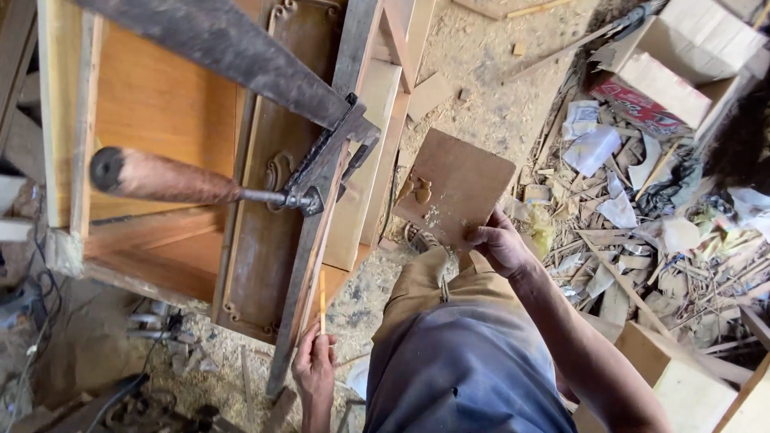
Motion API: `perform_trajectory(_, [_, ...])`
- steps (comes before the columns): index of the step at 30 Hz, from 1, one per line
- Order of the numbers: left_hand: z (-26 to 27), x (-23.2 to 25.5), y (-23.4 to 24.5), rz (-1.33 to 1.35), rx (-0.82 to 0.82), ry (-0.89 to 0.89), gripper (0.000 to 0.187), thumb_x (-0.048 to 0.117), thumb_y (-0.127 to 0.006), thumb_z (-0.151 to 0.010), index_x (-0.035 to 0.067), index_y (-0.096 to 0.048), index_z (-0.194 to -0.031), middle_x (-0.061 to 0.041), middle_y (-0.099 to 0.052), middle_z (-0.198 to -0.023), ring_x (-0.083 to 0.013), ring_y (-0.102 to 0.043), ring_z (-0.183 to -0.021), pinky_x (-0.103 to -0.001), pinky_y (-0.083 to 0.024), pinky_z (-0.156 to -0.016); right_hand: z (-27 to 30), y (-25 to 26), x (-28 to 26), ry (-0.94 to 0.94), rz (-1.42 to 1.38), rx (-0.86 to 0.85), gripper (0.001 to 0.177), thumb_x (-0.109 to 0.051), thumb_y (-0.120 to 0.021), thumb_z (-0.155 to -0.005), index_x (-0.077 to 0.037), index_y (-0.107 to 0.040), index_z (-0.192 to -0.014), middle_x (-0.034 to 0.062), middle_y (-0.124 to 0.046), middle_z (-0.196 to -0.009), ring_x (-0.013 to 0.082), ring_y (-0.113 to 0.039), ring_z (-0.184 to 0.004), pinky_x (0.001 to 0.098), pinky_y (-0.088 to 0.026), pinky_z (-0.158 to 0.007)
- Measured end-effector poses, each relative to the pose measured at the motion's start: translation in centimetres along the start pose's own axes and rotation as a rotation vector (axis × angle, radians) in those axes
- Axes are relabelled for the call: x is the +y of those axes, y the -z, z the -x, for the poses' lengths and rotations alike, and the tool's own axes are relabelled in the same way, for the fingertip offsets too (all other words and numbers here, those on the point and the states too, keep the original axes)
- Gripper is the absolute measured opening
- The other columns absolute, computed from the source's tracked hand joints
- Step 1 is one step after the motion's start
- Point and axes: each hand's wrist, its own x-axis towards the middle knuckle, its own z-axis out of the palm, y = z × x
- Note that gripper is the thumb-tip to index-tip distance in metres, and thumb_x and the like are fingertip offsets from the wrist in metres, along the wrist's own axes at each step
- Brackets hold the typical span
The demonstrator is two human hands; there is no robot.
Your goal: Applying wood glue to a trim piece and attaching it to a wooden cabinet frame
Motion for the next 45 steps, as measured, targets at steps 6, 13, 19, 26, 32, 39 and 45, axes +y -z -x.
perform_trajectory(6, [0.9,-3.5,-1.9,0.207,0.256,0.139,0.039,0.017,-0.061,-0.098,-0.002,-0.065,-0.132,-0.022,-0.071,-0.113,-0.0226,-0.067,-0.104,-0.030,-0.056,-0.085,-3.6,1.5,0.7,-0.023,0.080,-0.079,0.053,0.013,-0.062,-0.054,-0.004,-0.063,-0.104,0.0049,-0.064,-0.082,0.0161,-0.057,-0.070,0.0286,-0.050,-0.061])
perform_trajectory(13, [1.1,-4.0,-1.3,-0.050,0.182,0.041,0.037,0.013,-0.054,-0.103,-0.002,-0.067,-0.134,-0.008,-0.066,-0.085,-0.0139,-0.043,-0.066,-0.028,-0.038,-0.056,-3.3,2.7,7.0,0.063,0.257,-0.017,0.081,-0.011,-0.072,-0.046,-0.011,-0.066,-0.127,0.0009,-0.034,-0.120,0.0144,-0.043,-0.116,0.0245,-0.044,-0.094])
perform_trajectory(19, [-0.1,-5.1,0.3,0.103,0.172,-0.072,0.038,0.014,-0.054,-0.104,-0.010,-0.064,-0.132,-0.007,-0.049,-0.078,-0.0125,-0.040,-0.066,-0.029,-0.031,-0.053,-1.9,3.7,16.6,0.109,-0.159,-0.255,0.058,0.003,-0.075,-0.067,-0.013,-0.055,-0.120,0.0011,-0.060,-0.089,0.0126,-0.056,-0.072,0.0269,-0.051,-0.060])
perform_trajectory(26, [1.8,-4.6,0.6,0.091,0.140,0.027,0.041,0.011,-0.051,-0.103,-0.012,-0.064,-0.134,-0.009,-0.051,-0.075,-0.0165,-0.041,-0.060,-0.033,-0.034,-0.053,1.3,3.6,23.8,0.034,-0.129,-0.122,0.063,-0.002,-0.077,-0.069,-0.010,-0.054,-0.127,0.0018,-0.064,-0.112,0.0142,-0.058,-0.104,0.0327,-0.053,-0.085])
perform_trajectory(32, [0.5,-5.1,2.0,0.177,0.059,-0.034,0.042,0.013,-0.053,-0.103,-0.012,-0.062,-0.135,-0.009,-0.056,-0.076,-0.0156,-0.046,-0.061,-0.030,-0.038,-0.053,1.0,4.4,25.2,0.010,-0.198,-0.196,0.068,-0.005,-0.075,-0.071,-0.012,-0.052,-0.135,0.0056,-0.065,-0.116,0.0181,-0.060,-0.101,0.0371,-0.057,-0.080])
perform_trajectory(39, [0.2,-7.4,5.0,0.362,-0.117,-0.085,0.041,0.009,-0.052,-0.103,-0.014,-0.058,-0.137,-0.012,-0.065,-0.086,-0.0159,-0.058,-0.063,-0.029,-0.049,-0.051,0.2,5.2,21.8,0.063,-0.090,-0.111,0.087,-0.013,-0.076,-0.065,-0.013,-0.046,-0.147,0.0052,-0.058,-0.129,0.0204,-0.054,-0.117,0.0378,-0.053,-0.093])
perform_trajectory(45, [0.3,-7.2,4.2,0.409,-0.060,0.014,0.043,0.011,-0.051,-0.103,-0.017,-0.059,-0.135,-0.012,-0.058,-0.083,-0.0177,-0.048,-0.061,-0.032,-0.038,-0.051,-0.6,6.2,23.0,0.176,-0.121,-0.101,0.071,-0.005,-0.077,-0.069,-0.015,-0.054,-0.136,0.0026,-0.063,-0.128,0.0174,-0.058,-0.117,0.0353,-0.052,-0.102])
